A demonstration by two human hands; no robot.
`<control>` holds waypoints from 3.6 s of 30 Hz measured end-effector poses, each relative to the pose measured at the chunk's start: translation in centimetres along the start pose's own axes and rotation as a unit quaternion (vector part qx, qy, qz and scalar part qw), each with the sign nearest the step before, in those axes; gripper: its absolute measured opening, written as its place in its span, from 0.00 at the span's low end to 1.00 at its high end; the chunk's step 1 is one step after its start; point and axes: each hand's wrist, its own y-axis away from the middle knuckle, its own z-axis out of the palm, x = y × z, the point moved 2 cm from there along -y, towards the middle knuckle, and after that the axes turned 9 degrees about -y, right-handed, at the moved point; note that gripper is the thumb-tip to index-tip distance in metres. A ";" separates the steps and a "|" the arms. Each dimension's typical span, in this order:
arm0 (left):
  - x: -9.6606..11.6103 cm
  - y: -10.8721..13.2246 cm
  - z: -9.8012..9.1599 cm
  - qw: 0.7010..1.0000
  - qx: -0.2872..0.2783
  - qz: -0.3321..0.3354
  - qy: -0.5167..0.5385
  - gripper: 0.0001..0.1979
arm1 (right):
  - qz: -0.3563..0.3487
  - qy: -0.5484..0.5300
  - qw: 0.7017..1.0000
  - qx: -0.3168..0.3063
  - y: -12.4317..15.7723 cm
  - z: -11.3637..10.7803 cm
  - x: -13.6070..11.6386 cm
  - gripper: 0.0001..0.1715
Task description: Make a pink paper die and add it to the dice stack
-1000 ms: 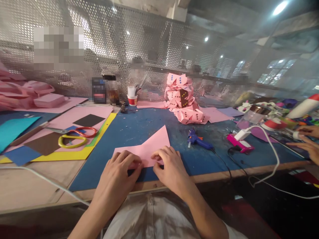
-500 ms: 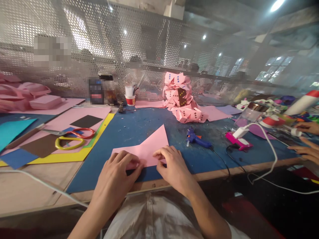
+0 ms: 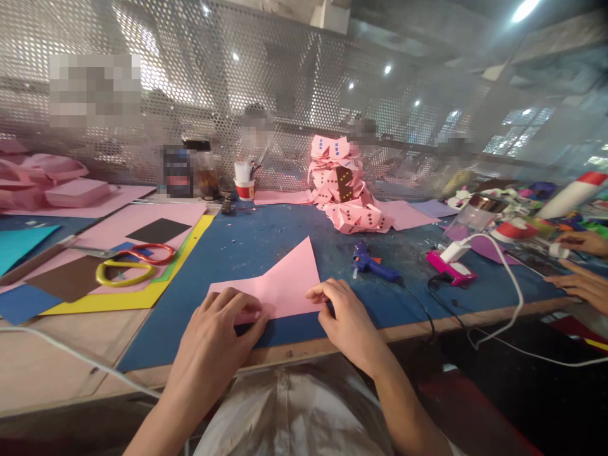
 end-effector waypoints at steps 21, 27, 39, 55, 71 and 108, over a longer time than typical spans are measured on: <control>2.1 -0.9 0.1 0.998 -0.020 -0.032 -0.059 0.11 | -0.016 0.007 1.000 0.011 0.4 -0.1 0.7 0.24; 1.5 -0.8 0.1 0.998 -0.035 -0.018 -0.048 0.09 | -0.016 0.011 1.000 0.011 0.5 -0.2 0.7 0.23; 1.2 -0.6 -0.5 0.998 -0.063 -0.015 -0.008 0.11 | -0.022 0.014 0.999 0.019 0.5 -0.1 0.8 0.23; 0.0 -0.1 -1.2 0.998 -0.057 -0.017 -0.004 0.15 | -0.016 0.011 1.000 0.012 0.5 -0.1 0.8 0.23; -2.2 0.6 -1.7 0.998 -0.064 -0.014 -0.009 0.19 | -0.017 0.017 1.000 0.010 0.4 -0.1 0.6 0.21; -6.3 1.8 -2.6 0.994 -0.032 -0.041 0.097 0.32 | -0.029 0.011 0.999 0.017 0.5 0.0 0.8 0.23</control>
